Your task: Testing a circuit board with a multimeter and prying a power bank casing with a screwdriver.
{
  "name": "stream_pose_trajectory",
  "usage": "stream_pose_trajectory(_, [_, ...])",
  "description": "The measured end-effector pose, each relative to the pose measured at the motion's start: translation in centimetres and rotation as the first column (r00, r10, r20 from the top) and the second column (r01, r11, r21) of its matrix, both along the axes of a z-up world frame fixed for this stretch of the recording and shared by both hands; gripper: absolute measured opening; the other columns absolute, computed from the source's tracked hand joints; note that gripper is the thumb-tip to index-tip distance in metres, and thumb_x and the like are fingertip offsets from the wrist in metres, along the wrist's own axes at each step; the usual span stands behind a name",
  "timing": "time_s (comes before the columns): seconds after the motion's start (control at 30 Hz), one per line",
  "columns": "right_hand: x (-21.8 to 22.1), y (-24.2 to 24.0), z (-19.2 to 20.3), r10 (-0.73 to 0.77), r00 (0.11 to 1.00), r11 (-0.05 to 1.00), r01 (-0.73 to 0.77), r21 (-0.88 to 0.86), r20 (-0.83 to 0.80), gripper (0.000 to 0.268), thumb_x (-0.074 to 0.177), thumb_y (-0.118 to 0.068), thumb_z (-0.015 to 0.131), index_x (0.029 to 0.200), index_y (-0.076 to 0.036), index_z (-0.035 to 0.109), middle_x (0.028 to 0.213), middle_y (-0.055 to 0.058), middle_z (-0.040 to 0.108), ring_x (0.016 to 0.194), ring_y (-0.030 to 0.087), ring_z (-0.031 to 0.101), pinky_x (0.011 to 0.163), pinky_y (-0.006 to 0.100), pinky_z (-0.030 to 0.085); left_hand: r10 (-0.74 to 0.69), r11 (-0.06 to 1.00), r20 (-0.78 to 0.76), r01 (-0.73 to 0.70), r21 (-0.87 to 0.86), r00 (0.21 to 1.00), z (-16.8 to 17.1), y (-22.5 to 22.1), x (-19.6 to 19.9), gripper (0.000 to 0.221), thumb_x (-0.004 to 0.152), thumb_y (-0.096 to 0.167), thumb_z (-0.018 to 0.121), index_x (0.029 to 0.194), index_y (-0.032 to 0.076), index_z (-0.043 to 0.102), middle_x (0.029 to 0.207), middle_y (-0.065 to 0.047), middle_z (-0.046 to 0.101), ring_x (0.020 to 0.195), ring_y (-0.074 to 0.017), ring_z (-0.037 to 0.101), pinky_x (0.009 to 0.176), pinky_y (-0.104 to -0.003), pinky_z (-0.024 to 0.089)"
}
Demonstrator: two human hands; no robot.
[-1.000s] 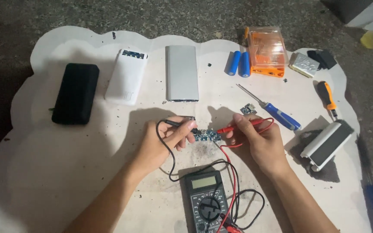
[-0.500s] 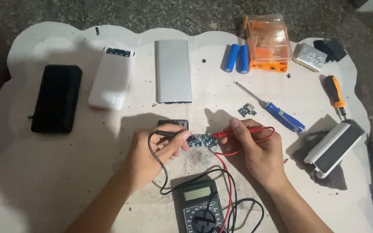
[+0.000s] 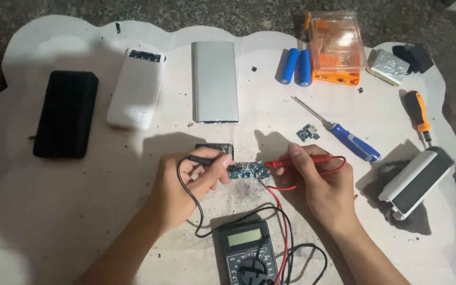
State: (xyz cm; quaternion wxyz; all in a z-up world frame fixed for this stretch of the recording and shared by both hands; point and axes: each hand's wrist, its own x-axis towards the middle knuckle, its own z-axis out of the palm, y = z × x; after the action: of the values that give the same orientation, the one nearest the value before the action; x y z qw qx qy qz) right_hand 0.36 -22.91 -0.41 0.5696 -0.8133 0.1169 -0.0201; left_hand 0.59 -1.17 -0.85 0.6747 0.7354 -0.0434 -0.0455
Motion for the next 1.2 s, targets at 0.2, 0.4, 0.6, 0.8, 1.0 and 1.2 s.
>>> stream_pose_trajectory(0.2, [0.2, -0.6, -0.6, -0.025, 0.999, 0.999, 0.024, 0.034, 0.025, 0.025, 0.1, -0.022, 0.07, 0.086, -0.004, 0.078, 0.062, 0.017, 0.069, 0.064, 0.022, 0.062, 0.075, 0.036, 0.054, 0.043, 0.999, -0.007, -0.043, -0.014, 0.999, 0.2, 0.3, 0.1, 0.021, 0.095, 0.016, 0.069, 0.084, 0.0, 0.077, 0.054, -0.012, 0.069, 0.048, -0.0102, 0.056, 0.043, -0.022, 0.05])
stream_pose_trajectory(0.4, [-0.1, -0.5, -0.8, 0.011, 1.0, 1.0, -0.012, 0.016, 0.01, 0.03, 0.101, -0.024, 0.068, 0.079, -0.006, 0.079, 0.056, 0.016, 0.07, 0.056, 0.023, 0.069, 0.072, 0.034, 0.056, 0.084, 0.996, -0.018, -0.083, 0.024, 0.996, 0.0, 0.5, 0.0, 0.024, 0.096, 0.019, 0.07, 0.08, 0.003, 0.079, 0.051, -0.011, 0.069, 0.045, -0.01, 0.054, 0.043, -0.02, 0.047])
stream_pose_trajectory(0.6, [-0.2, -0.7, -1.0, 0.048, 0.999, 0.999, -0.047, -0.024, 0.018, 0.029, 0.098, -0.024, 0.071, 0.076, -0.006, 0.078, 0.055, 0.017, 0.071, 0.056, 0.022, 0.067, 0.071, 0.034, 0.055, 0.056, 0.993, 0.069, -0.062, 0.097, 0.996, 0.0, 0.3, 0.1, 0.026, 0.096, 0.016, 0.069, 0.073, 0.006, 0.076, 0.049, -0.008, 0.067, 0.042, -0.0085, 0.05, 0.042, -0.02, 0.041])
stream_pose_trajectory(0.8, [-0.4, -1.0, -0.2, 0.081, 0.997, 0.995, -0.08, 0.061, -0.02, 0.042, 0.104, -0.023, 0.061, 0.069, -0.002, 0.072, 0.068, 0.007, 0.074, 0.068, 0.013, 0.064, 0.071, 0.026, 0.049, -0.02, 0.991, 0.031, 0.015, 0.129, 0.999, 0.3, 0.6, 0.3, 0.032, 0.099, 0.023, 0.064, 0.076, 0.003, 0.074, 0.058, -0.001, 0.066, 0.043, -0.0049, 0.038, 0.041, -0.024, 0.029])
stream_pose_trajectory(1.0, [-0.4, -1.2, -0.7, 0.038, 0.999, 0.997, -0.035, 0.062, -0.035, 0.037, 0.105, -0.019, 0.063, 0.072, -0.002, 0.069, 0.065, 0.01, 0.071, 0.062, 0.013, 0.059, 0.062, 0.025, 0.045, -0.043, 0.984, 0.09, 0.027, 0.175, 0.995, 0.2, 0.8, 0.3, 0.029, 0.099, 0.025, 0.063, 0.081, 0.005, 0.075, 0.063, -0.001, 0.071, 0.044, -0.0038, 0.043, 0.042, -0.022, 0.034])
stream_pose_trajectory(1.2, [-0.9, -0.8, -1.3, -0.036, 0.999, 0.971, 0.041, 0.237, -0.024, 0.034, 0.107, -0.013, 0.062, 0.074, -0.005, 0.062, 0.067, 0.009, 0.067, 0.059, 0.013, 0.058, 0.057, 0.025, 0.047, -0.076, 0.984, 0.192, 0.042, 0.174, 0.978, -0.2, 0.8, -0.1, 0.031, 0.101, 0.026, 0.061, 0.081, 0.007, 0.074, 0.065, 0.001, 0.069, 0.048, -0.0035, 0.046, 0.045, -0.021, 0.037])
